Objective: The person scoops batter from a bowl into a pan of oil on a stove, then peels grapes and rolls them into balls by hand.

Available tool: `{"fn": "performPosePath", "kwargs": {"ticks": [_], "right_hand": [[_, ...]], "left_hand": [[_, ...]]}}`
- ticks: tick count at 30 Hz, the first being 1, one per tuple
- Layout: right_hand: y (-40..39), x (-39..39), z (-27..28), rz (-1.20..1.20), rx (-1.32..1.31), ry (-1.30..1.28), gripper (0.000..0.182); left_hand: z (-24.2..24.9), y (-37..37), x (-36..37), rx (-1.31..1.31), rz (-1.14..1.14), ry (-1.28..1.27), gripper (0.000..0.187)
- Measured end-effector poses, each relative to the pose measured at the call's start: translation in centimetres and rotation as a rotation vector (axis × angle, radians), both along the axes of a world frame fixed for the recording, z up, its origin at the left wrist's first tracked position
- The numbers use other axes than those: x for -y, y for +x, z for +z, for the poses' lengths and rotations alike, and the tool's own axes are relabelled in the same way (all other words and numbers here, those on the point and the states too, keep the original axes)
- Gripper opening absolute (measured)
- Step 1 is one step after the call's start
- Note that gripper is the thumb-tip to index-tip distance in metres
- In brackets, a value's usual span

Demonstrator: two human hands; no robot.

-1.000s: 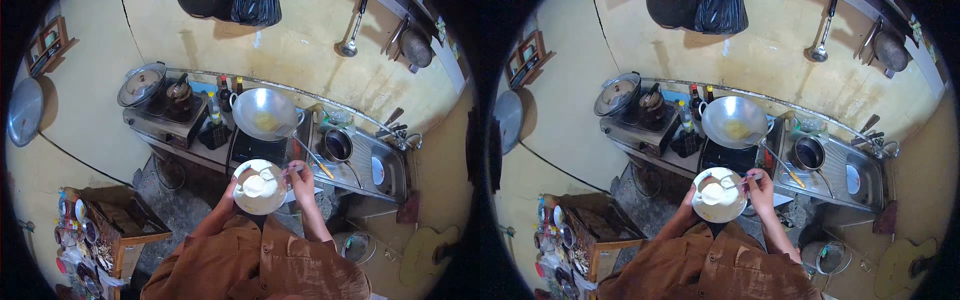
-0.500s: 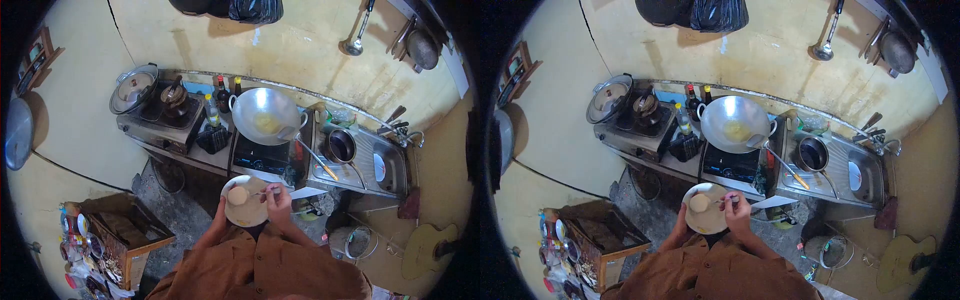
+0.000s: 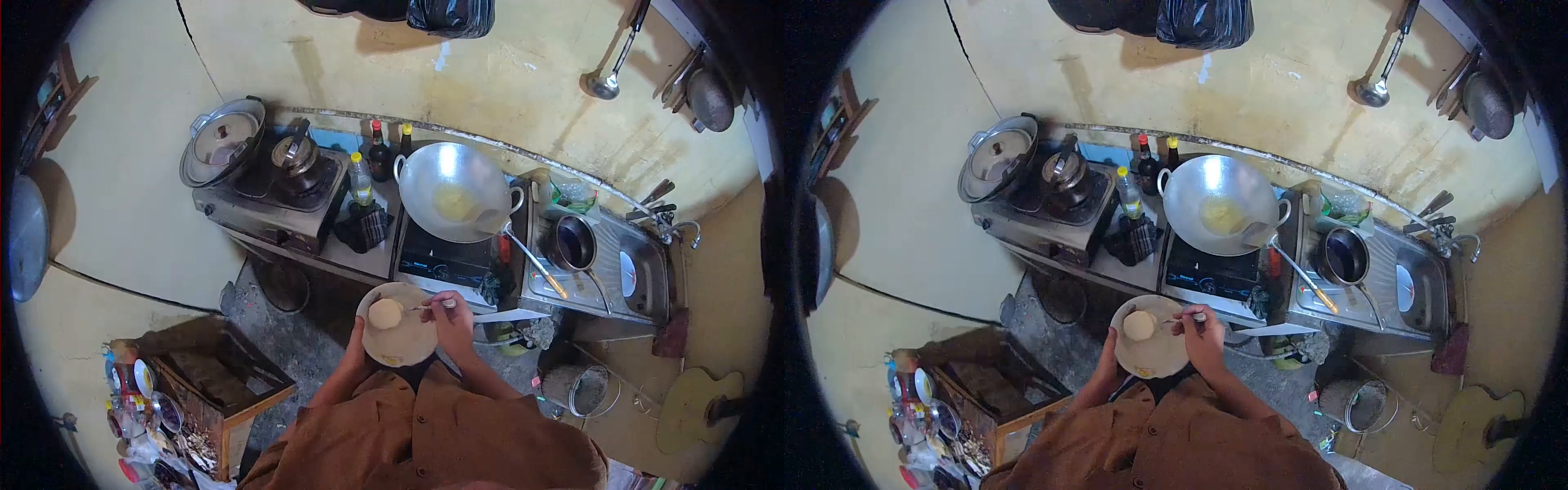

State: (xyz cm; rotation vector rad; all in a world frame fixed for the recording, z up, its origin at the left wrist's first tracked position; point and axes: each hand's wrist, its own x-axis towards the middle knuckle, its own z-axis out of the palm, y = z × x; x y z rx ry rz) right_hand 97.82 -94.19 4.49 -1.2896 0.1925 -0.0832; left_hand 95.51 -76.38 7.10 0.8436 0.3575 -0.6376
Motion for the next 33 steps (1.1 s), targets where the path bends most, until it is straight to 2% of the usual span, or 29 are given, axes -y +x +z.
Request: {"fn": "performPosePath", "kwargs": {"ticks": [3, 8, 14, 16, 20, 22, 28, 32, 33], "right_hand": [[1.1, 0.1, 0.3, -0.01, -0.021, 0.01, 0.005], [2.7, 0.4, 1.7, -0.085, 0.056, 0.013, 0.007], [5.4, 2.7, 2.2, -0.151, 0.113, -0.063, 0.009], [6.2, 3.3, 2.9, -0.173, 0.076, -0.092, 0.01], [7.8, 5.0, 2.7, -0.141, 0.03, -0.069, 0.014], [8.5, 5.8, 2.9, -0.11, -0.02, 0.012, 0.016], [10.0, 8.2, 2.7, -0.092, -0.07, 0.048, 0.014], [9.7, 8.3, 2.0, -0.024, -0.02, -0.049, 0.014], [9.3, 7.9, 2.1, -0.015, 0.044, -0.144, 0.014]], "left_hand": [[-2.2, 1.3, -0.6, 0.145, 0.033, -0.001, 0.067], [-4.8, 4.2, -1.6, 0.137, 0.031, -0.046, 0.069], [-2.2, 6.8, -0.8, 0.113, 0.054, -0.019, 0.068], [0.2, 7.3, -0.4, 0.04, 0.052, 0.059, 0.066], [-3.4, 8.8, -0.1, 0.181, 0.038, 0.023, 0.066], [-3.2, 9.2, 0.4, 0.133, 0.032, 0.023, 0.066], [-0.9, 9.8, 2.4, 0.092, 0.093, 0.077, 0.067], [-2.0, 10.2, 3.4, 0.069, 0.123, 0.065, 0.064], [-3.2, 10.3, 3.5, 0.126, 0.143, 0.03, 0.064]]}}
